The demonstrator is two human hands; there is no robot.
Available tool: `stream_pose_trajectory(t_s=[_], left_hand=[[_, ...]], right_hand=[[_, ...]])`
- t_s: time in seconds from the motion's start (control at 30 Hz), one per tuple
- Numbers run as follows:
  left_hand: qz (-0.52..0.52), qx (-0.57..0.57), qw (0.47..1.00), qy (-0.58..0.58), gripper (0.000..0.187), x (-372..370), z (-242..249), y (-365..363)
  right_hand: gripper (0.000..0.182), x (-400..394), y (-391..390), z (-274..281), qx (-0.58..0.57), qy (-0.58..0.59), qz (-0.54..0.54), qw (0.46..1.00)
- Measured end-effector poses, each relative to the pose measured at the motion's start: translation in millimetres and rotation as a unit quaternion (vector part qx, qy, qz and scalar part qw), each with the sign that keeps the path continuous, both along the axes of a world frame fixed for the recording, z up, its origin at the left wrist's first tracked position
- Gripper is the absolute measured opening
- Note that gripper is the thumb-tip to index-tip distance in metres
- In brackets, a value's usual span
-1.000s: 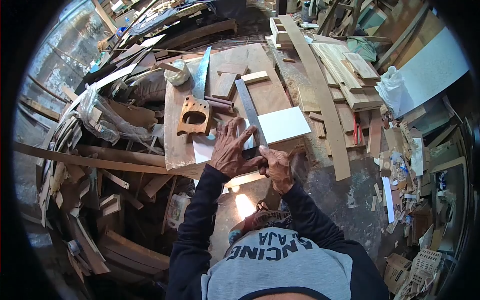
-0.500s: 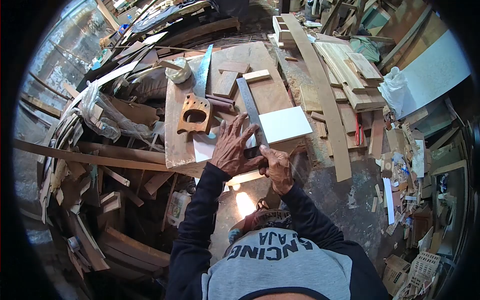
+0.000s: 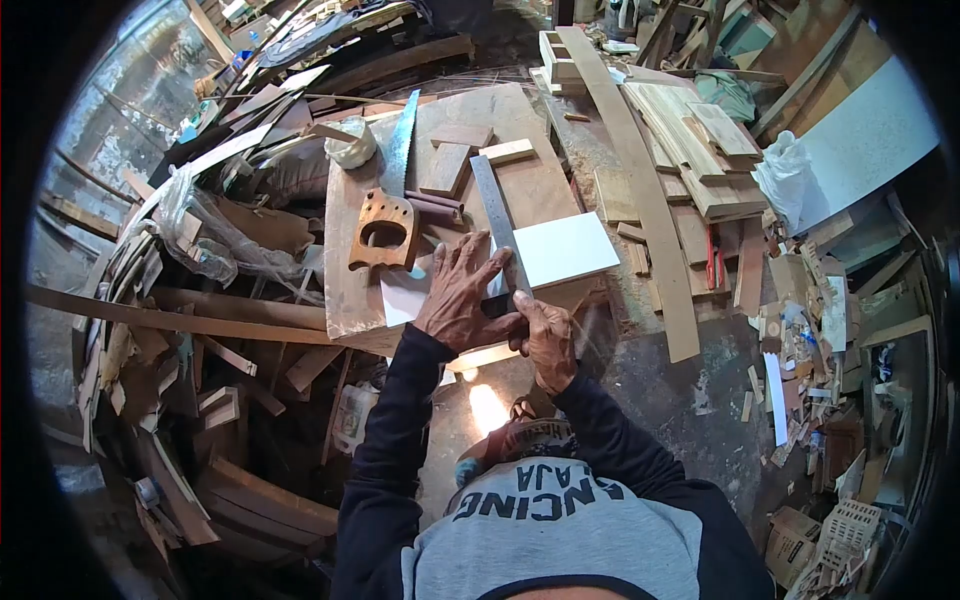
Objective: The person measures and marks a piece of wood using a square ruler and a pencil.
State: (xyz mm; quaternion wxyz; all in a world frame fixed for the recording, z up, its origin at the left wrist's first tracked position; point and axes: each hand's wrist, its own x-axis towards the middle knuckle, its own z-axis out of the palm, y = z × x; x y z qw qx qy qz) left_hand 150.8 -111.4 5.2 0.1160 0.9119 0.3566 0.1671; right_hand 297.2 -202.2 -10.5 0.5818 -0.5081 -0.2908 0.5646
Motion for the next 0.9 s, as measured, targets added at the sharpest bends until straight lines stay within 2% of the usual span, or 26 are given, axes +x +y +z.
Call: stream_pose_trajectory(t_s=[0.43,0.67,0.73,0.9], left_hand=[[-0.004,-0.012,1.0,-0.028,0.091,7,3,-7],[0.0,-0.015,1.0,-0.026,0.095,8,3,-8],[0.001,-0.014,0.999,-0.035,0.09,8,3,-8],[-0.003,-0.021,0.999,-0.031,0.089,8,4,-6]], right_hand=[[0.035,12,-1,-21,0.035,-0.025,0.008,0.999],[0.031,22,0,-15,-0.013,-0.015,0.026,0.999],[0.031,23,0,-14,-0.026,0.0,0.021,0.999],[0.032,26,-2,-15,-0.008,-0.007,0.026,1.0]])
